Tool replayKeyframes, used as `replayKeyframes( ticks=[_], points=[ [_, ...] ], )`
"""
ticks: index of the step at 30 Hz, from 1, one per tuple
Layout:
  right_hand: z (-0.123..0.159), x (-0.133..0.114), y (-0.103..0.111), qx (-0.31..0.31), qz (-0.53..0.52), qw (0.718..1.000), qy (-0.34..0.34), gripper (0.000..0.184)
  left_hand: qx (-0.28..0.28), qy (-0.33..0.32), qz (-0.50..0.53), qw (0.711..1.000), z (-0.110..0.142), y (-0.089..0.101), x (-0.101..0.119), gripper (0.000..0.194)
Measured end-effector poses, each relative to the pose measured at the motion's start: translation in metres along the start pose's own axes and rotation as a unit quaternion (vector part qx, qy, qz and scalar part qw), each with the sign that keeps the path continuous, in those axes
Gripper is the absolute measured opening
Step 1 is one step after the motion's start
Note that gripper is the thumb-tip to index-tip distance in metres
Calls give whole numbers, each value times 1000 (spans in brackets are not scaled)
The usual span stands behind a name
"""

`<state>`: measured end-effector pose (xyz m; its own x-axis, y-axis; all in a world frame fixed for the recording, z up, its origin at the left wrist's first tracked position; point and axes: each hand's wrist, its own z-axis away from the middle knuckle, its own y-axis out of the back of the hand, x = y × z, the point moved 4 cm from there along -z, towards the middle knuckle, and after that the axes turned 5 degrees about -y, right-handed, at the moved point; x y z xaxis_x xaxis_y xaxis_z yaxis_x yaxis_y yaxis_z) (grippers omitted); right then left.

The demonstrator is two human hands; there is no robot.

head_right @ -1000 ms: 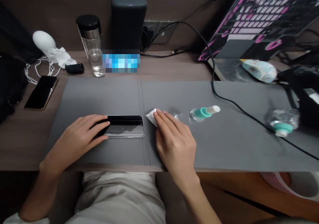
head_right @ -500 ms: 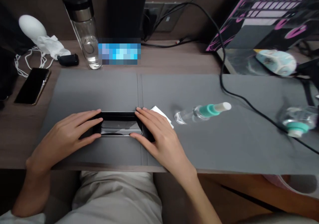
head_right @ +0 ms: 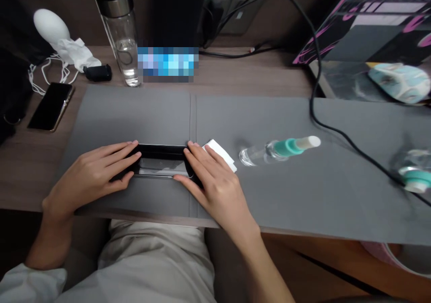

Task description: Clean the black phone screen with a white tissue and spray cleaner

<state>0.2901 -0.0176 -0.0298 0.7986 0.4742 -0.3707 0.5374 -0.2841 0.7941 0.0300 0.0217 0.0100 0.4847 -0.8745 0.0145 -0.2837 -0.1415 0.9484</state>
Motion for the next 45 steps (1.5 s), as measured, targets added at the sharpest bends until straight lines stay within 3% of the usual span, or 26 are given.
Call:
replayKeyframes(
  ticks=[32, 45],
  points=[
    [-1, -3, -1, 1, 20, 1000, 23, 64, -9, -23, -26, 999, 0, 1, 1, 37],
    [1, -1, -3, -1, 19, 1000, 21, 71, -18, -24, -34, 999, 1, 2, 3, 38]
  ],
)
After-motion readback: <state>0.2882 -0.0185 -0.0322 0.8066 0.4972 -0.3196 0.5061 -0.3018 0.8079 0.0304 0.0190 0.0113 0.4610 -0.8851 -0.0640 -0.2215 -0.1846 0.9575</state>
